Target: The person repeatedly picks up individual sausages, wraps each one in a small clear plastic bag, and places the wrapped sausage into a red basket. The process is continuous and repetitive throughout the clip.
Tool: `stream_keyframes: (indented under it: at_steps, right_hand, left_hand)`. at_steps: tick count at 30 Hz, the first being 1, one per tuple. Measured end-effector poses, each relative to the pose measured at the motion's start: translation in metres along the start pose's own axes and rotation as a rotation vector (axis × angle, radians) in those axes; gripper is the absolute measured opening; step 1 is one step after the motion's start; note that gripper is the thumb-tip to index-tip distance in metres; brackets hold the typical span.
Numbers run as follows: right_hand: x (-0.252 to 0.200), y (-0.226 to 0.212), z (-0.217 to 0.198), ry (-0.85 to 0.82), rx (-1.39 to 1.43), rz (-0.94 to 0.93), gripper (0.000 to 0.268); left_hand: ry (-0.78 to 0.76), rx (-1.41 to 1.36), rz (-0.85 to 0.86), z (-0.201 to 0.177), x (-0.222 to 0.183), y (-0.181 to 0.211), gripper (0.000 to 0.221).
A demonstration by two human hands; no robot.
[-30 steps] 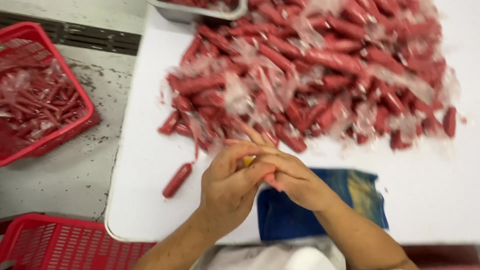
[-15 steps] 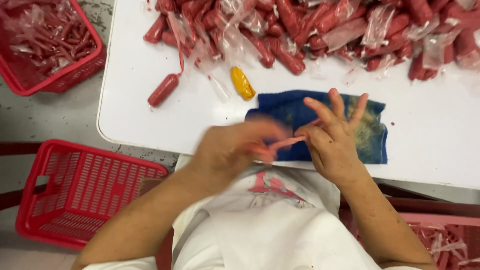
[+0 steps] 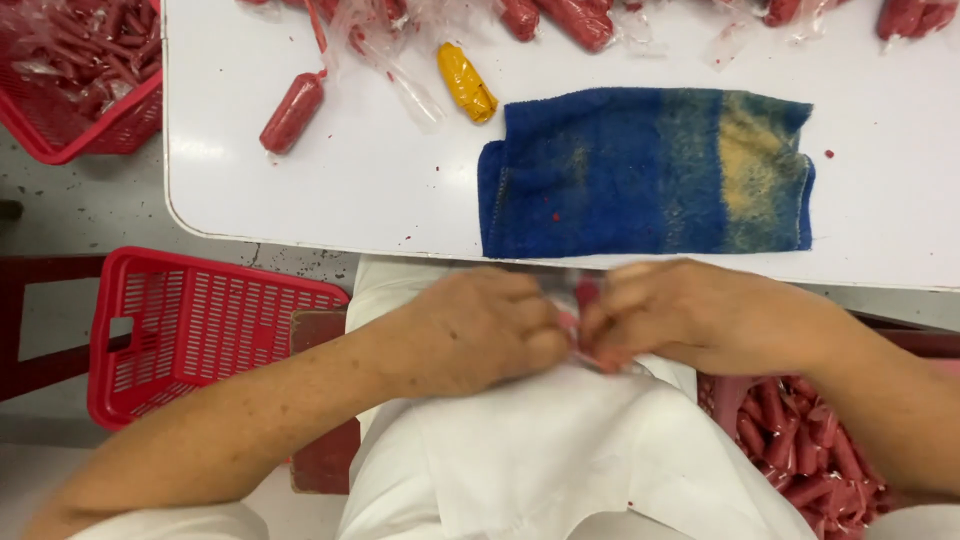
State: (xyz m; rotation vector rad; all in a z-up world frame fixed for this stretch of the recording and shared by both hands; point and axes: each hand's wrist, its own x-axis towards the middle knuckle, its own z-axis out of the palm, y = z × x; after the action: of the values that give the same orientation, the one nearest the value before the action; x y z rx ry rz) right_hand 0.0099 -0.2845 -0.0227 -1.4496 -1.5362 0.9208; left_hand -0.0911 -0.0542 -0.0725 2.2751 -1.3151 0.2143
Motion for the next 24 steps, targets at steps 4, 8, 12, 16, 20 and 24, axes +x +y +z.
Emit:
stream_keyframes:
  at_steps: [4, 8, 12, 16, 20, 24]
  right_hand:
    - [-0.02, 0.005, 0.029, 0.177, 0.473, 0.193, 0.014]
    - [-0.017, 0.038, 0.067, 1.07, 1.193, 0.243, 0.017]
    - [0.01, 0.078, 0.07, 1.446, 1.057, -0.078, 0.011]
    - [0.035, 0.088, 0.056, 1.695, 0.735, -0.075, 0.008]
    - [0.03, 0.077, 0.031, 1.586, -0.264, 0.087, 0.005]
    - [-0.026, 0.087, 0.014, 1.061, -0.233, -0.058, 0.008]
  left_hand:
    - [0.098, -0.161, 0.092, 0.017, 0.016, -0.013, 0.019]
    - [0.336, -0.774, -0.431, 0.074, 0.024, -0.028, 0.025]
    - [0.738, -1.983, -0.572, 0.095, 0.05, -0.036, 0.007]
    - [0.672, -2.053, -0.747, 0.077, 0.073, -0.039, 0.019]
    - [0.646, -1.485, -0.817, 0.054, 0.08, -0.054, 0.017]
    - [0.492, -1.728, -0.866, 0.026, 0.073, -0.047, 0.014]
